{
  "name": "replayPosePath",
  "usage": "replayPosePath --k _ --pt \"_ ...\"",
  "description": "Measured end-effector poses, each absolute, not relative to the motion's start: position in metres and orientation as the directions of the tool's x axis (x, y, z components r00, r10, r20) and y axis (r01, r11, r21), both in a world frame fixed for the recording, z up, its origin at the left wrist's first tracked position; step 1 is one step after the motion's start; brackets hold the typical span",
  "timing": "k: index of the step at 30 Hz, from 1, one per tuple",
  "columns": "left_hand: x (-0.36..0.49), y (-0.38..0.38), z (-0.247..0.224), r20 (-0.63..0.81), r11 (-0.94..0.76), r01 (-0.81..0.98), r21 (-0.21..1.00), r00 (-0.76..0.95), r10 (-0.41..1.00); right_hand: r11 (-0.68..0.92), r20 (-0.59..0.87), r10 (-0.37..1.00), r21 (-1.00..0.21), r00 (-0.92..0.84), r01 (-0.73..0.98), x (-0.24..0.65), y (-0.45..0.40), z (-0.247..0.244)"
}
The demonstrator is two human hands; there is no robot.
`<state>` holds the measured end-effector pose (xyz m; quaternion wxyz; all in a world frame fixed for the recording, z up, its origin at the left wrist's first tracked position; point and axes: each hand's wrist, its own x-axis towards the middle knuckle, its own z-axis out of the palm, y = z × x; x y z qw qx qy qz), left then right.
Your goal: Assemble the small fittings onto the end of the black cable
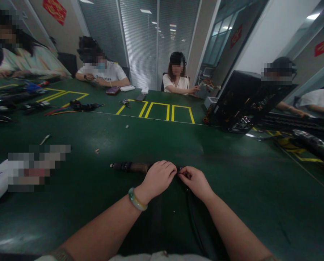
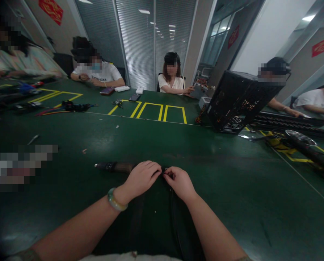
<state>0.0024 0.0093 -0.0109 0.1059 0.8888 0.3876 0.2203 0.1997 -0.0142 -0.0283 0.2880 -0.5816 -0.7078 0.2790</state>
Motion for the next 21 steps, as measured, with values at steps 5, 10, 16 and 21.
replayPosePath --k 5,10,16,21 --pt "0.0014 0.0085 -0.0090 0.309 -0.687 0.631 0.360 0.614 0.726 0.162 0.080 0.985 -0.727 -0.152 0.667 0.1999 -0.0143 -0.0296" --pt "0.0030 0.0097 -0.0102 0.305 -0.684 0.651 0.328 0.612 0.729 0.152 0.072 0.987 -0.729 -0.146 0.667 0.1999 -0.0146 -0.0308" --pt "0.0031 0.0098 -0.0111 0.309 -0.679 0.658 0.325 0.605 0.734 0.154 0.074 0.986 -0.732 -0.147 0.664 0.1995 -0.0140 -0.0315" --pt "0.0019 0.0083 -0.0097 0.309 -0.682 0.645 0.344 0.608 0.731 0.148 0.068 0.987 -0.724 -0.145 0.673 0.1986 -0.0142 -0.0292"
